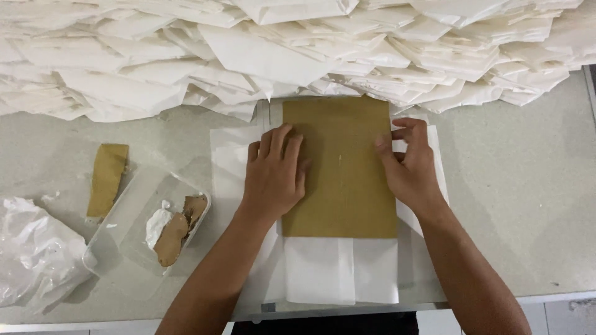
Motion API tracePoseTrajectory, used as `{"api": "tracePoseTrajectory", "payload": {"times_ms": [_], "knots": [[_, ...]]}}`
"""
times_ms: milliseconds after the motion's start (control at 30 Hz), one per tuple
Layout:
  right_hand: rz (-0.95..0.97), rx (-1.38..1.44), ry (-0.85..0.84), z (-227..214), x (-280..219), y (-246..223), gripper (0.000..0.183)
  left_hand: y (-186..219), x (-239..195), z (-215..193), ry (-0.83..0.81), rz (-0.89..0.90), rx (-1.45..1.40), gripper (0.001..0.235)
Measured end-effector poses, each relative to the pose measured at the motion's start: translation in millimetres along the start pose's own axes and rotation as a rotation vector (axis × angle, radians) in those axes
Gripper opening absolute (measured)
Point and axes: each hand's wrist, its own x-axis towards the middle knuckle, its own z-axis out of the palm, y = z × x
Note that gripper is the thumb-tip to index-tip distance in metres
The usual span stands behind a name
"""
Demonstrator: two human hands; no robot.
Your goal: Applying glue to a cardboard strip and wrapping it with a white paper sheet to finish the component.
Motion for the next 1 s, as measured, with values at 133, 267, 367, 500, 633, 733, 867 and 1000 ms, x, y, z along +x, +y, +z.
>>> {"api": "tracePoseTrajectory", "payload": {"times_ms": [133,267,367,500,633,733,867,1000], "knots": [[0.029,0.181,-0.090,-2.4,-2.1,-8.8,0.044,-8.8,2.9,-8.5,0.004,-0.046,-0.135,0.043],[0.049,0.251,-0.168,-15.6,-12.7,-28.5,0.064,-22.6,1.9,-12.8,0.291,-0.034,-0.275,0.040],[0.035,0.252,-0.201,-27.0,-20.5,-37.0,0.071,-34.3,0.0,-6.6,0.449,-0.100,-0.436,0.035],[-0.002,0.244,-0.217,-35.9,-17.4,-41.0,0.068,-38.9,0.2,-3.2,0.572,-0.261,-0.942,0.035],[-0.004,0.193,-0.231,-36.3,-10.6,-46.0,0.058,-47.9,-8.9,7.7,0.291,-0.393,-1.426,0.057],[-0.058,0.120,-0.227,-30.2,-5.3,-50.0,0.052,-35.9,-3.7,-11.9,0.229,-0.435,-1.779,0.056],[-0.203,-0.054,-0.180,-24.7,5.3,-55.0,0.033,-34.5,-3.1,-15.8,0.054,-0.585,-2.072,0.047],[-0.391,-0.145,-0.158,-10.5,0.4,-90.3,0.020,-40.7,-36.0,3.1,-0.239,-0.622,-2.114,0.037]]}}
